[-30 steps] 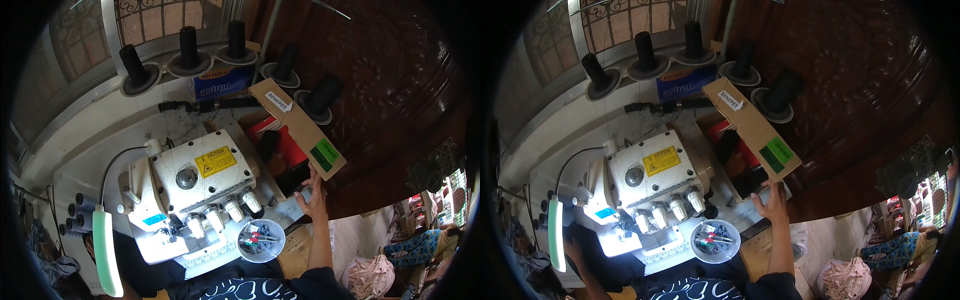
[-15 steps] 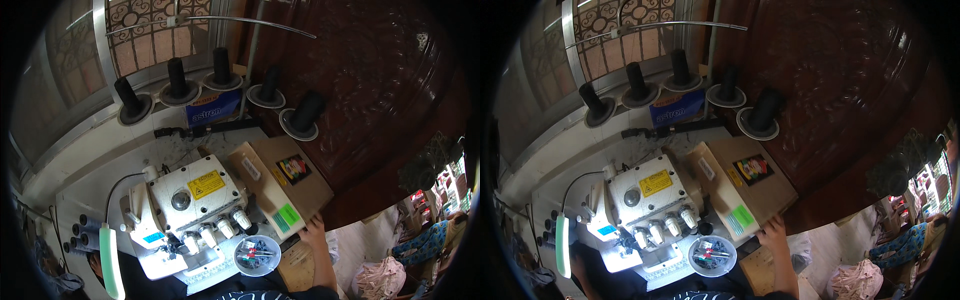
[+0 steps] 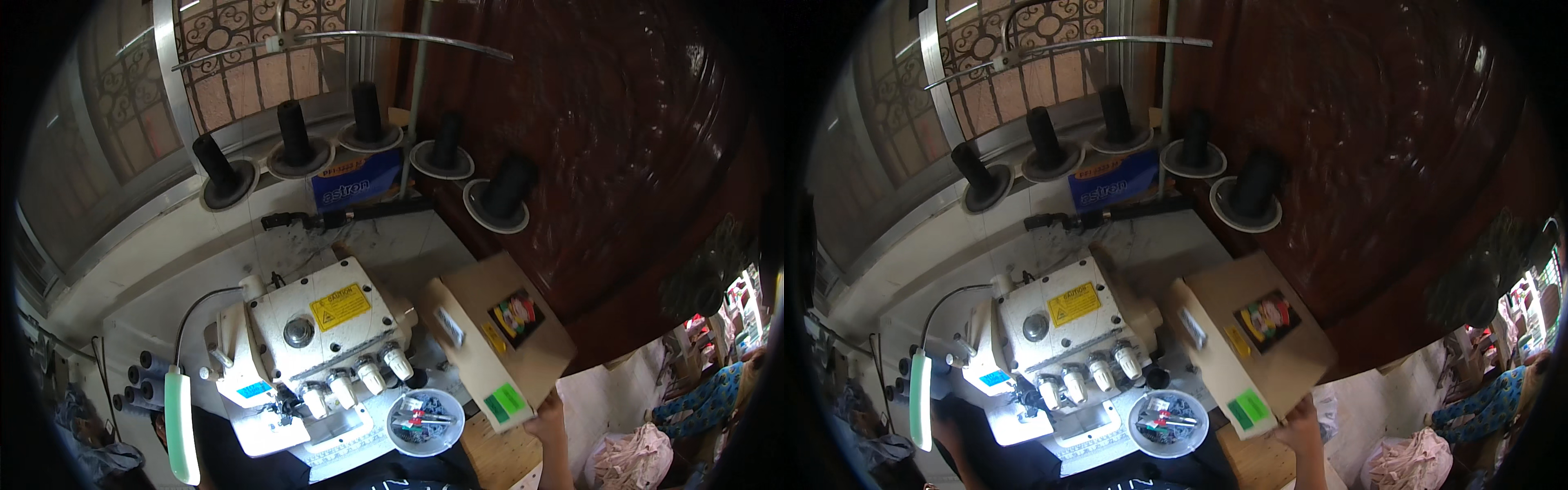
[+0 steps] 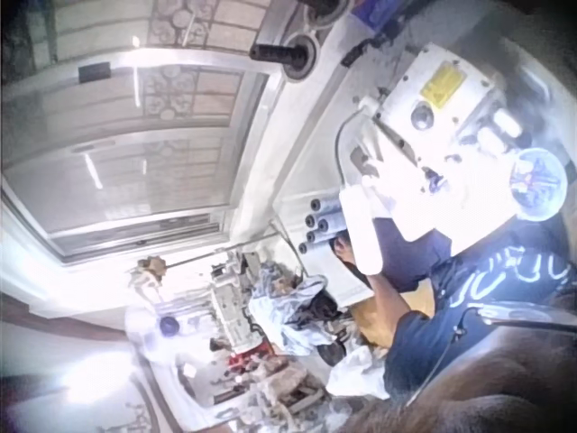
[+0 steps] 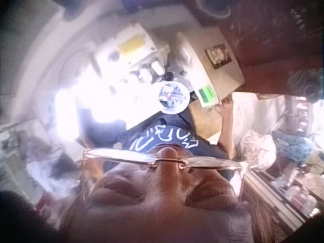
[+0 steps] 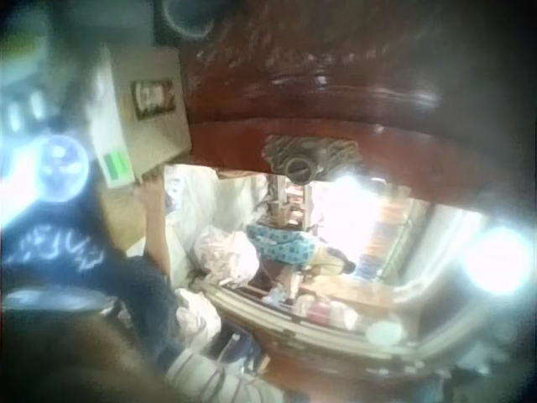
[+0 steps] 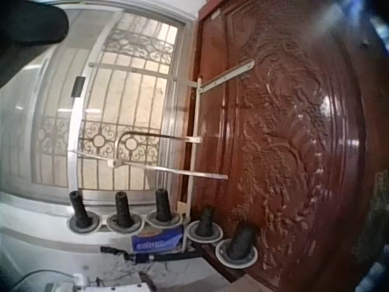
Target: The person sorts through spools of thread in a box, places several spools onto a sewing machine table, and then unfolds a black fabric garment to check its orientation.
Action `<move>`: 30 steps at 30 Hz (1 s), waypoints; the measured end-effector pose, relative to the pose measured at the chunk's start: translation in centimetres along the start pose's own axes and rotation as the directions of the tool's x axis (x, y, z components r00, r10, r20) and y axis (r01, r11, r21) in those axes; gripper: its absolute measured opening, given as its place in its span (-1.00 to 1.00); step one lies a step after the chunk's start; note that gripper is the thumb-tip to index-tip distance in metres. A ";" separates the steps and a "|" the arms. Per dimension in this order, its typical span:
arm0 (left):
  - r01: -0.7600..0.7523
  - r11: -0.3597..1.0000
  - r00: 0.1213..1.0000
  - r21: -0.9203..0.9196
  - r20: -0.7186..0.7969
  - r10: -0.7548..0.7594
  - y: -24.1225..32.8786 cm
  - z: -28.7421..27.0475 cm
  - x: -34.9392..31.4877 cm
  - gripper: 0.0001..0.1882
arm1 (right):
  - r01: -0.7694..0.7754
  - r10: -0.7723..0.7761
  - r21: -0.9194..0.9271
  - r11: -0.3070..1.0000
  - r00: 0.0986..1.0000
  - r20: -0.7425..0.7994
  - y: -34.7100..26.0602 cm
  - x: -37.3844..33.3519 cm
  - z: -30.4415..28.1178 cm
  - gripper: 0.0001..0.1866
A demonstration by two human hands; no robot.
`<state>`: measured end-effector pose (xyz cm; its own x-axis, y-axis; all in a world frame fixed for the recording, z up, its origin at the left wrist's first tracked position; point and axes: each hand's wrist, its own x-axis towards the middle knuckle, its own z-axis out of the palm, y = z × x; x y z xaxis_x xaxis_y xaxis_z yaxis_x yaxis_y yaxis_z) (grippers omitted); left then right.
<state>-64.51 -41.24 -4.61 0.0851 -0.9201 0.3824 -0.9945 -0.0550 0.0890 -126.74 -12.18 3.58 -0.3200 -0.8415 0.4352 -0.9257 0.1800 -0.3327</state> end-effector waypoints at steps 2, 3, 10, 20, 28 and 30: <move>-0.011 1.000 1.000 0.027 -0.008 0.011 0.4 -0.3 0.1 -0.55 | 0.080 -0.078 0.062 0.995 0.996 -0.034 1.3 1.9 2.3 -0.56; -0.018 0.999 1.000 0.043 -0.023 0.019 0.6 -0.5 0.1 -0.55 | 0.120 -0.118 0.035 0.992 0.991 -0.058 1.0 3.8 3.1 -0.56; -0.110 0.988 0.992 -0.105 -0.074 0.103 2.3 0.4 1.2 -0.56 | 0.223 -0.215 0.164 0.961 0.974 -0.064 2.3 14.9 9.3 -0.69; -0.088 0.992 0.952 -0.088 -0.301 0.058 0.1 -3.8 -1.0 -0.47 | -0.320 0.377 0.567 0.759 0.926 0.019 6.9 3.9 6.8 -0.83; -0.102 0.995 0.990 -0.014 -0.095 0.100 7.6 -9.2 -11.0 -0.59 | -0.838 0.820 0.006 0.545 0.532 -0.211 7.8 -18.5 12.7 -0.66; -0.018 0.999 0.998 -0.052 0.051 0.020 9.6 -8.7 -11.8 -0.57 | -0.847 0.845 -0.242 0.474 0.514 -0.146 7.8 -20.3 13.2 -0.51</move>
<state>-74.51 -27.56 -0.25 0.0617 -0.9397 0.3363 -0.9914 -0.0186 0.1297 -124.80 -0.43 -18.89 -0.9763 -0.2065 0.0646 -0.2162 0.9211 -0.3238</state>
